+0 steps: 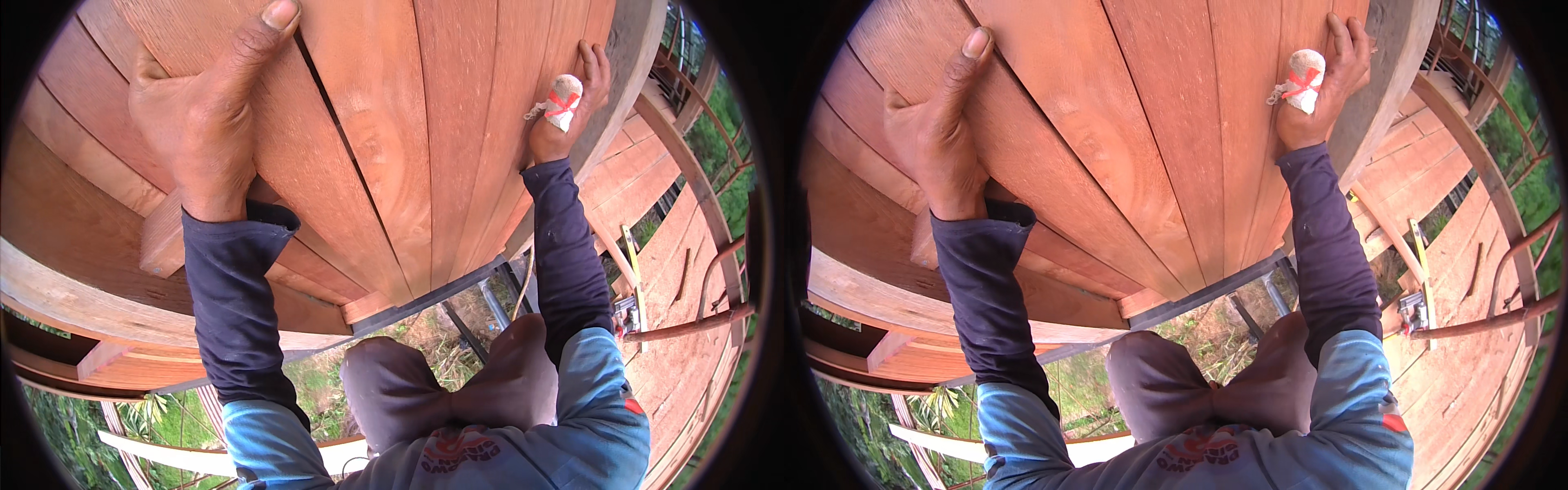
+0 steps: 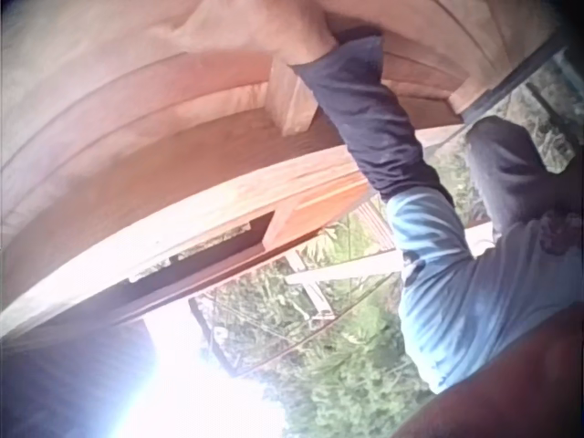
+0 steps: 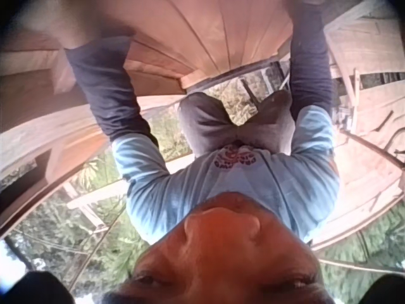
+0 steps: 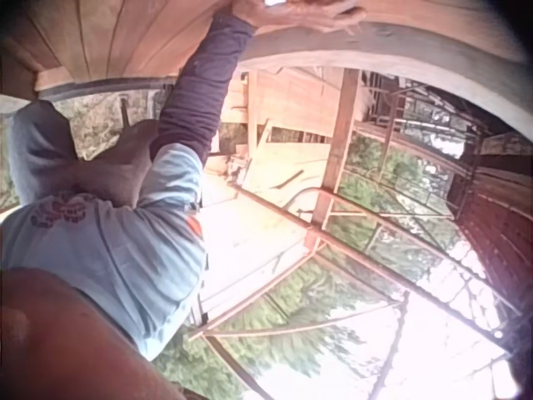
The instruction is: The person installs wooden planks onto a curved wooden structure using a pneumatic nail gun. They position each plank, align it, and fasten it with the nail gun, repeating the process along the curved surface.
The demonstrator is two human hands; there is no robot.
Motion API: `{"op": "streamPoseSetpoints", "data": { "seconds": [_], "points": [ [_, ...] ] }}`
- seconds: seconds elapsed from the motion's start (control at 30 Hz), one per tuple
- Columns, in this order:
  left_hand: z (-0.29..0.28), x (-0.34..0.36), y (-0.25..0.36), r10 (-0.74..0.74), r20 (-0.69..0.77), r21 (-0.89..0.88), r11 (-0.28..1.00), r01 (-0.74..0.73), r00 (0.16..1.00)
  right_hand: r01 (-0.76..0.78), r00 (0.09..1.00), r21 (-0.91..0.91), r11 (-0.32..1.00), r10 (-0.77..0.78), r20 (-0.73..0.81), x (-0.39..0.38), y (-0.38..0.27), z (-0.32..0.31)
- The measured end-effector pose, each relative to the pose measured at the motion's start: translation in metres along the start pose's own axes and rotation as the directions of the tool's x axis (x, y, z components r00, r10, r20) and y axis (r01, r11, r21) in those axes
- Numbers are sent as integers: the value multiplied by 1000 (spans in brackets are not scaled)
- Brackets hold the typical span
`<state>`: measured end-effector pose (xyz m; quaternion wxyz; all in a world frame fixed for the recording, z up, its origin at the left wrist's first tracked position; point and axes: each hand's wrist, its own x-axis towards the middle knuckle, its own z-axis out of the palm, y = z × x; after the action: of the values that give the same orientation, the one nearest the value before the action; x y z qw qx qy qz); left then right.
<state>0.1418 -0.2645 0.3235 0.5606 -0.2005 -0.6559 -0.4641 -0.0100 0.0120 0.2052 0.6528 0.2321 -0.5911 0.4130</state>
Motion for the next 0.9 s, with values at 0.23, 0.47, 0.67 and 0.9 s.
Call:
{"op": "streamPoseSetpoints", "data": {
  "seconds": [0.23,0.47,0.67,0.9],
  "points": [
    [0,-3,1,-28,14,114,993,27,999,7,999,-107,994,-12,-41,7,-14,8],
    [27,-11,32,44,-22,-88,995,-46,999,23,998,-124,992,-30,-55,3,-3,7],
    [20,-14,33,211,-8,-72,975,-211,978,26,994,-187,982,-45,-101,2,12,7],
    [13,-15,37,257,165,-26,966,-257,952,15,995,-177,984,-33,-96,0,9,8]
  ]
}}
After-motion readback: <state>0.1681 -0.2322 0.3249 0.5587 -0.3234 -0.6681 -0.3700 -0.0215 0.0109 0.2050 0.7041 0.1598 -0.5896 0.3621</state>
